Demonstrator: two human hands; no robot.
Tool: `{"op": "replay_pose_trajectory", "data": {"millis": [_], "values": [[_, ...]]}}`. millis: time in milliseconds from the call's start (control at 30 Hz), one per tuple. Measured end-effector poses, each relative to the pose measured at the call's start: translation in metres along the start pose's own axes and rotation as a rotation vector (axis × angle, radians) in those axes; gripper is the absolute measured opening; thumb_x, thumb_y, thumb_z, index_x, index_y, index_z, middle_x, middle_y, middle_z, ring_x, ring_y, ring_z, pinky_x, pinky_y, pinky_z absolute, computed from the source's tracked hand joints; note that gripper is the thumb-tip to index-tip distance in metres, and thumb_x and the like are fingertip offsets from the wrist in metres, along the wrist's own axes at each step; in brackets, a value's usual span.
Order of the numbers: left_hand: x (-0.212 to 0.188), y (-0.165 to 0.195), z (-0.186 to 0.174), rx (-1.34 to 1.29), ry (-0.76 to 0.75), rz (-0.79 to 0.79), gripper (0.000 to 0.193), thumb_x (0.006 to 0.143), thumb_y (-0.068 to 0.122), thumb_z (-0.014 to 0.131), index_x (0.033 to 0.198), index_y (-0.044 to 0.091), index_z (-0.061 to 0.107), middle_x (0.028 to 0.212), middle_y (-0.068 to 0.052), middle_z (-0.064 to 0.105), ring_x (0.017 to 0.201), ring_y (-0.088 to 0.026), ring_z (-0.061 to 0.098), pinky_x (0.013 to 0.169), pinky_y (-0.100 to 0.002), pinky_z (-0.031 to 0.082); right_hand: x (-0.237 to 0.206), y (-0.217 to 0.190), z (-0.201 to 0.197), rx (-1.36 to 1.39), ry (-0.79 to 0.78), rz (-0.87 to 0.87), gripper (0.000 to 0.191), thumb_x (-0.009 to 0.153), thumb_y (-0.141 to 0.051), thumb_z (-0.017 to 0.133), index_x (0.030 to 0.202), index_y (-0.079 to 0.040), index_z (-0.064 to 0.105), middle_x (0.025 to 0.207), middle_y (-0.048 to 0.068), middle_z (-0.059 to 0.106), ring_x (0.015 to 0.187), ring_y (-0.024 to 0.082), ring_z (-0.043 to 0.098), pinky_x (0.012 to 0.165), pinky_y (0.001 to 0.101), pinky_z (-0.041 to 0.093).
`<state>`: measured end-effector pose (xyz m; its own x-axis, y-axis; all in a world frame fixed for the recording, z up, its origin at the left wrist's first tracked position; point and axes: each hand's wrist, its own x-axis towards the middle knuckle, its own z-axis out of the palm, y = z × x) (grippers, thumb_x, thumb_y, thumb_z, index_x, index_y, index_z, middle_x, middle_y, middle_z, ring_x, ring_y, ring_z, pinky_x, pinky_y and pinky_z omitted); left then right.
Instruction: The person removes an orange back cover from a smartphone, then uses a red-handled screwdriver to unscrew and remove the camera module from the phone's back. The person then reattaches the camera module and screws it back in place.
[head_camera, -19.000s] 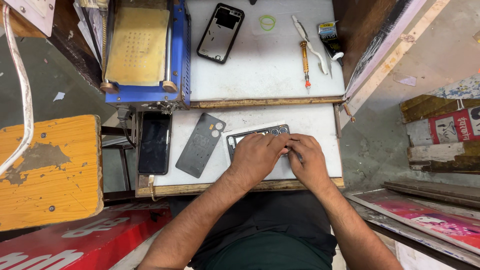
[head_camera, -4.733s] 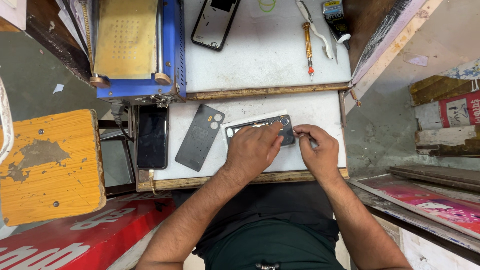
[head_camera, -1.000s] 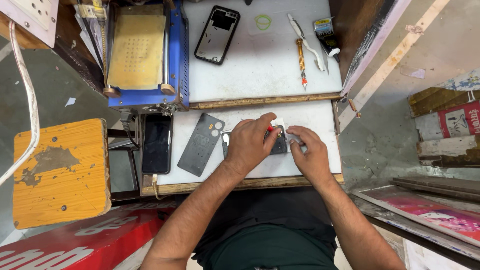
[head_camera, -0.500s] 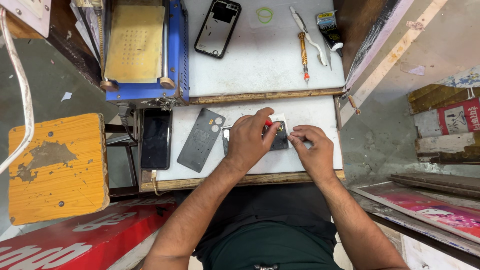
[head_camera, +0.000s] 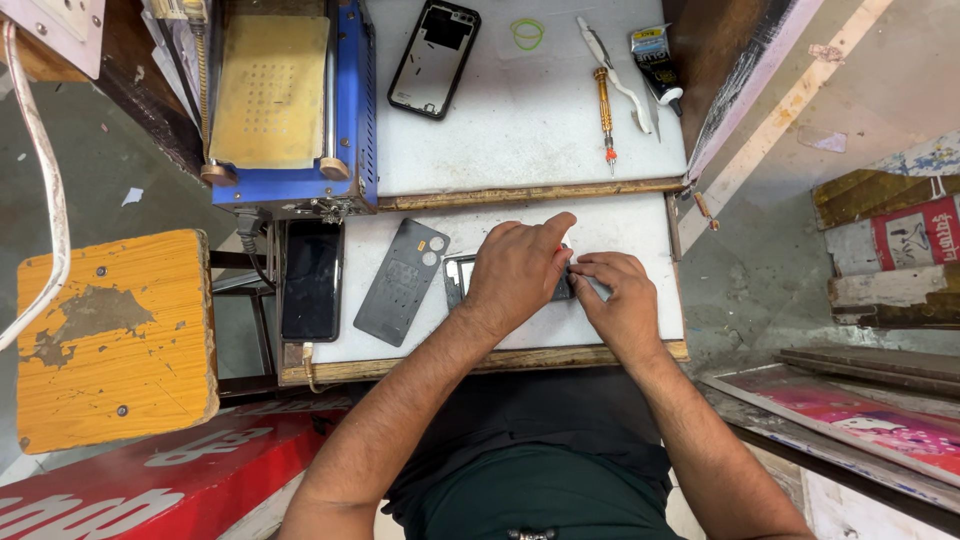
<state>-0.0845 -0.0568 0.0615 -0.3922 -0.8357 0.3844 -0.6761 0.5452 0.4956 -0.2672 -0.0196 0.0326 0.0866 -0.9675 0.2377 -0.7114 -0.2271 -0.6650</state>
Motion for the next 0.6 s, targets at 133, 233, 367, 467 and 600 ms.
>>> {"op": "replay_pose_trajectory", "data": {"millis": [133,233,367,467,600], "values": [[0.001,0.004,-0.002,-0.015,-0.025,0.032,0.042,0.094,0.013,0.072,0.133,0.008,0.056,0.089,-0.006,0.072,0.088,-0.023,0.072,0.097,-0.042,0.052,-0.001,0.006,0.002,-0.003,-0.013,-0.003,0.014,0.086,-0.010,0.078,0.100,-0.007,0.080,0.107,0.007,0.077,0.111,0.027,0.068,0.096,0.0393,0.054],[0.005,0.012,-0.003,0.003,-0.054,0.133,0.047,0.085,0.008,0.070,0.130,0.011,0.058,0.103,-0.007,0.075,0.098,-0.023,0.073,0.096,-0.043,0.051,-0.002,0.011,0.005,-0.017,-0.020,0.007,0.015,0.087,-0.010,0.078,0.101,-0.004,0.079,0.107,0.009,0.076,0.111,0.028,0.067,0.095,0.0395,0.054],[0.017,0.019,-0.007,0.149,-0.338,-0.070,0.039,0.097,0.020,0.068,0.133,0.012,0.057,0.093,-0.004,0.075,0.090,-0.022,0.074,0.092,-0.043,0.054,-0.002,0.011,0.005,-0.040,-0.022,-0.009,0.018,0.091,-0.010,0.075,0.107,-0.002,0.077,0.106,0.012,0.075,0.109,0.030,0.066,0.092,0.0397,0.055],[0.022,0.017,-0.012,0.028,-0.207,0.010,0.043,0.089,0.011,0.067,0.132,0.011,0.059,0.102,-0.008,0.075,0.090,-0.025,0.074,0.080,-0.040,0.056,-0.002,0.008,0.001,0.053,-0.002,-0.010,0.015,0.095,-0.006,0.069,0.108,-0.003,0.076,0.109,0.011,0.075,0.110,0.029,0.068,0.093,0.0399,0.055],[0.024,0.015,-0.011,0.244,-0.324,-0.061,0.029,0.102,0.033,0.070,0.117,0.011,0.061,0.083,-0.006,0.074,0.079,-0.026,0.073,0.090,-0.043,0.055,0.005,0.005,-0.004,0.032,-0.005,-0.059,0.017,0.093,-0.006,0.070,0.108,-0.003,0.076,0.109,0.012,0.075,0.106,0.031,0.068,0.091,0.0408,0.055]]}}
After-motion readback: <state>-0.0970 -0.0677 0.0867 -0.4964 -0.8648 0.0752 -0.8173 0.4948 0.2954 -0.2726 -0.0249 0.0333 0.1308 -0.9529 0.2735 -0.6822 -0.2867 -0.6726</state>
